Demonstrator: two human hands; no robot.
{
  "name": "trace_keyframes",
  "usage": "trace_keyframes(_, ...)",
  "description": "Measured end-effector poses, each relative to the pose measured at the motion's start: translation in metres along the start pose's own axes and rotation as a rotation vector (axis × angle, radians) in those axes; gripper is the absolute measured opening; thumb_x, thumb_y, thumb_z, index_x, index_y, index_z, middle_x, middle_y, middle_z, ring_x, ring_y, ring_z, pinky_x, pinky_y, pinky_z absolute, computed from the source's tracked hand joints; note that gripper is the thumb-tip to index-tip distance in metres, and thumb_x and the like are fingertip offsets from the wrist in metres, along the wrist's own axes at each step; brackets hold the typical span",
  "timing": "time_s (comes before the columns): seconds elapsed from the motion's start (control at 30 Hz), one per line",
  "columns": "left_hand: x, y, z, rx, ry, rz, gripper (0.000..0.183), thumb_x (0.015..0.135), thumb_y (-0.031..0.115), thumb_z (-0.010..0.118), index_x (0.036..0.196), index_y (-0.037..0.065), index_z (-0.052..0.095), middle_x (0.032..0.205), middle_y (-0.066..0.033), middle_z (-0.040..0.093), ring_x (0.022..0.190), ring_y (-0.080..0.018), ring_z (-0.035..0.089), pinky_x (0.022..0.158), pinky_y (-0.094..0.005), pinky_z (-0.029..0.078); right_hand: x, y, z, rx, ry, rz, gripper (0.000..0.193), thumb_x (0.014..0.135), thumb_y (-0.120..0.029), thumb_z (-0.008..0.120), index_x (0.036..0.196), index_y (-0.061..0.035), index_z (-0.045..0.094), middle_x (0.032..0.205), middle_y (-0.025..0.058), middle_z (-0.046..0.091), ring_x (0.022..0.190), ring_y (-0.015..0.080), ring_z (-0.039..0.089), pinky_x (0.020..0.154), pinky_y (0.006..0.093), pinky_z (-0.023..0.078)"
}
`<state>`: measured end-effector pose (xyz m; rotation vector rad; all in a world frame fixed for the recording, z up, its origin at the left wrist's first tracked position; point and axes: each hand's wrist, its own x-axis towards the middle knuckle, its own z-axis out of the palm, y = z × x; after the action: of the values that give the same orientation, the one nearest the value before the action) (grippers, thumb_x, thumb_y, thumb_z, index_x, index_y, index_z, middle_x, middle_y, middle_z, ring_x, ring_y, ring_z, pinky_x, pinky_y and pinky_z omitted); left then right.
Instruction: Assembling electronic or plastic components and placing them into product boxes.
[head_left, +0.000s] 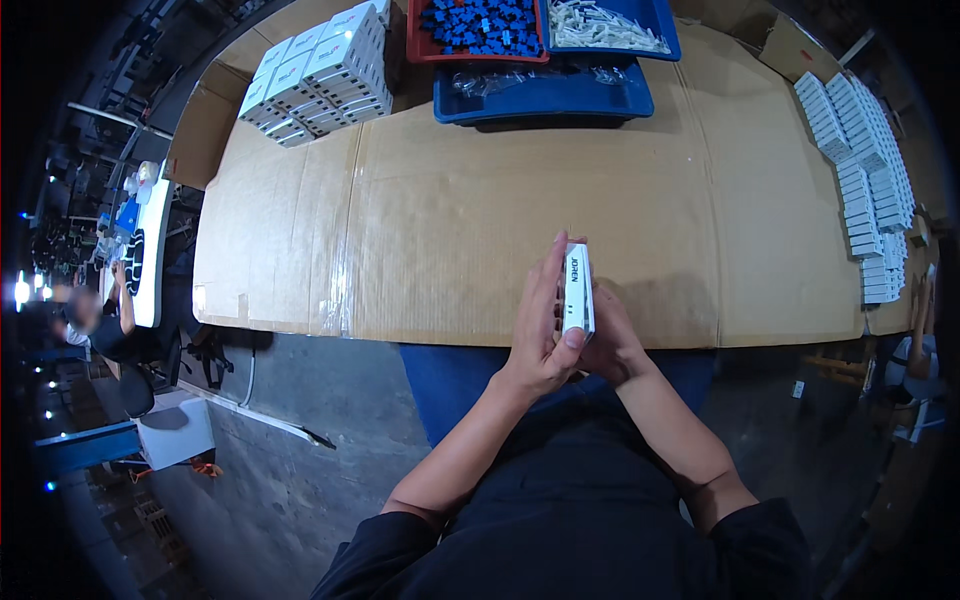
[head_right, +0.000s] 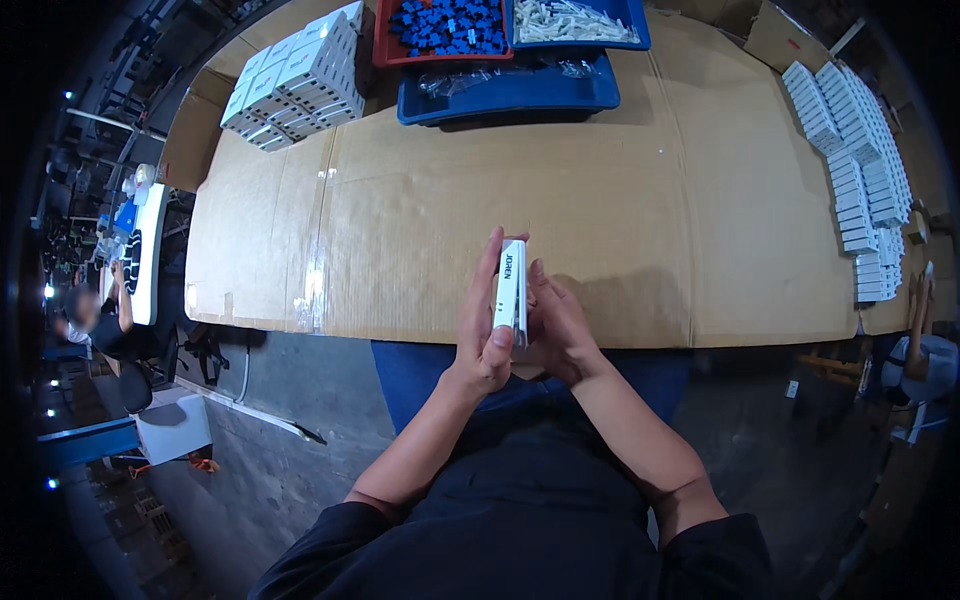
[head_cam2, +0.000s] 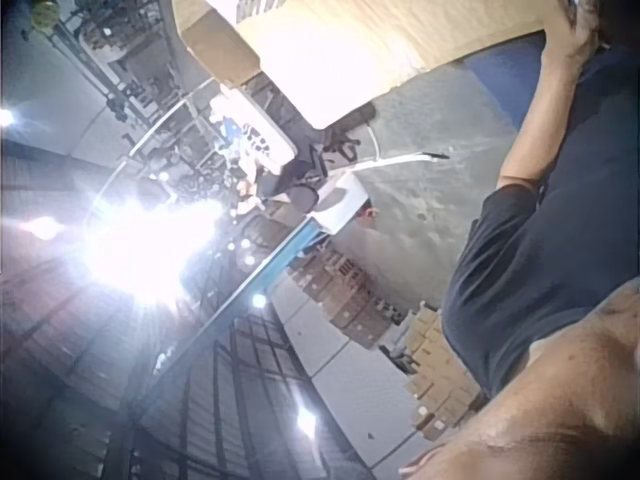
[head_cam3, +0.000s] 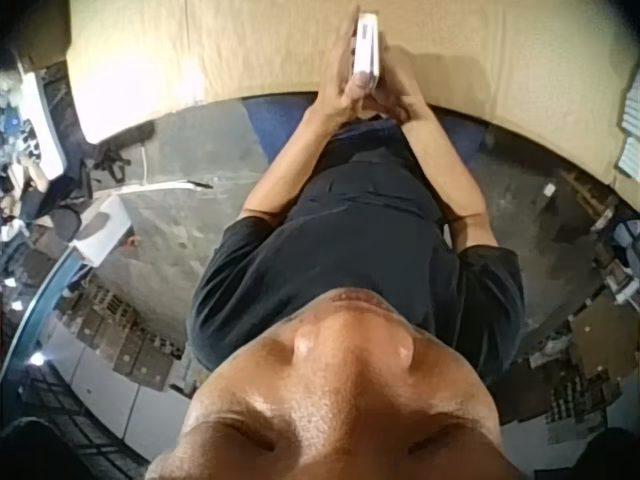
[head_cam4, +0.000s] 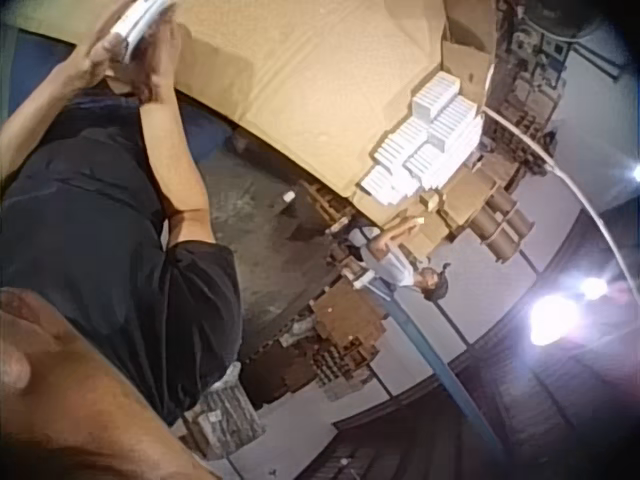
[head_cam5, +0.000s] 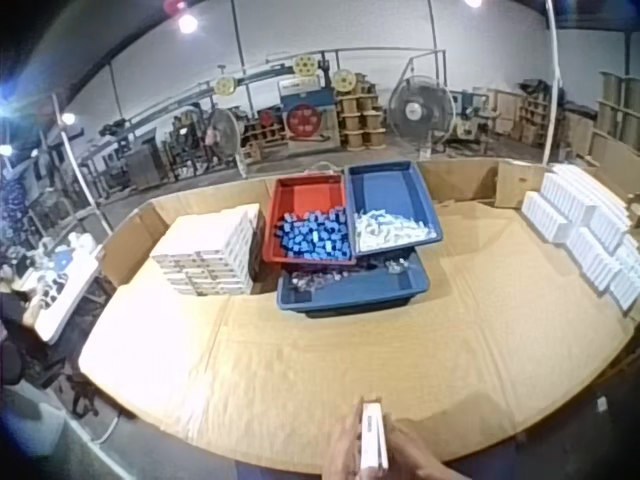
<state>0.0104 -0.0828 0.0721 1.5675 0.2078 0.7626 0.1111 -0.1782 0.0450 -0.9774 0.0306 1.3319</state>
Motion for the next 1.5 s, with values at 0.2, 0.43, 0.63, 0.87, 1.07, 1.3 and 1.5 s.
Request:
trace_keyframes(0.2, 0.003, -0.005, -0.012, 0.154, 0.018, 0.109, 0.093, 0.097, 0.056, 0.053, 0.158, -0.01, 0.028, 0.152, -0.0298, 0.044, 0.136, -0.0414, 0.047, 0.115, -0.0483, 0.036, -0.027, -0.027, 0.027, -0.027, 0.0, -0.216, 0.057, 0.107, -0.046, 0.06, 0.142, -0.0022, 0.05, 0.125, 0.0143, 0.066, 0.108, 0.0205, 0.067, 0.092, 0.039, 0.057)
trace_keyframes(0.43, -0.001, -0.021, -0.001, 0.128, 0.105, 0.117, 0.094, 0.094, 0.059, 0.06, 0.154, -0.009, 0.034, 0.148, -0.0279, 0.046, 0.138, -0.041, 0.044, 0.116, -0.0516, 0.035, -0.033, -0.005, 0.052, -0.2, 0.064, -0.424, 0.051, 0.105, -0.021, 0.067, 0.148, 0.0001, 0.048, 0.141, 0.0132, 0.06, 0.126, 0.0184, 0.059, 0.102, 0.0335, 0.051)
trace_keyframes(0.63, -0.001, -0.018, -0.001, 0.246, 0.159, 0.145, 0.09, 0.097, 0.064, 0.051, 0.15, -0.008, 0.04, 0.14, -0.0246, 0.05, 0.129, -0.0357, 0.053, 0.111, -0.047, 0.041, -0.033, 0.006, 0.051, -0.241, 0.06, -0.496, 0.048, 0.108, -0.02, 0.062, 0.15, 0.0012, 0.05, 0.132, 0.0087, 0.064, 0.115, 0.0123, 0.061, 0.096, 0.0284, 0.051)
trace_keyframes(0.87, -0.002, -0.013, -0.001, 0.227, 0.26, 0.133, 0.079, 0.1, 0.058, 0.04, 0.134, -0.012, 0.053, 0.127, -0.0285, 0.06, 0.116, -0.0404, 0.058, 0.099, -0.0473, 0.048, -0.041, 0.006, 0.047, -0.49, 0.124, -0.399, 0.042, 0.112, -0.024, 0.055, 0.147, -0.0013, 0.059, 0.121, 0.0024, 0.067, 0.105, 0.0081, 0.059, 0.089, 0.0233, 0.049)
trace_keyframes(1.07, -0.001, -0.017, 0.001, 0.173, 0.279, 0.132, 0.078, 0.1, 0.058, 0.037, 0.132, -0.011, 0.054, 0.124, -0.0263, 0.061, 0.112, -0.0384, 0.06, 0.096, -0.0458, 0.049, -0.038, 0.01, 0.045, -0.44, 0.091, -0.478, 0.042, 0.113, -0.025, 0.053, 0.146, -0.0006, 0.059, 0.121, 0.0051, 0.066, 0.105, 0.0097, 0.059, 0.091, 0.0265, 0.049)
trace_keyframes(1.3, -0.007, -0.024, 0.002, 0.113, 0.216, 0.03, 0.095, 0.099, 0.069, 0.043, 0.154, -0.009, 0.035, 0.151, -0.0284, 0.045, 0.133, -0.0377, 0.048, 0.114, -0.0494, 0.037, -0.033, -0.005, 0.045, -0.59, 0.131, -0.36, 0.049, 0.114, -0.033, 0.049, 0.149, 0.0012, 0.054, 0.134, 0.0099, 0.061, 0.117, 0.0145, 0.059, 0.102, 0.0297, 0.047)
trace_keyframes(1.5, -0.007, -0.026, -0.006, 0.192, 0.124, -0.05, 0.103, 0.101, 0.073, 0.043, 0.164, -0.005, 0.018, 0.158, -0.024, 0.04, 0.142, -0.0353, 0.041, 0.12, -0.0482, 0.033, -0.026, -0.025, 0.02, -0.581, -0.053, -0.261, 0.062, 0.113, -0.045, 0.047, 0.155, 0.0007, 0.048, 0.151, 0.0142, 0.045, 0.134, 0.02, 0.051, 0.112, 0.0335, 0.041)
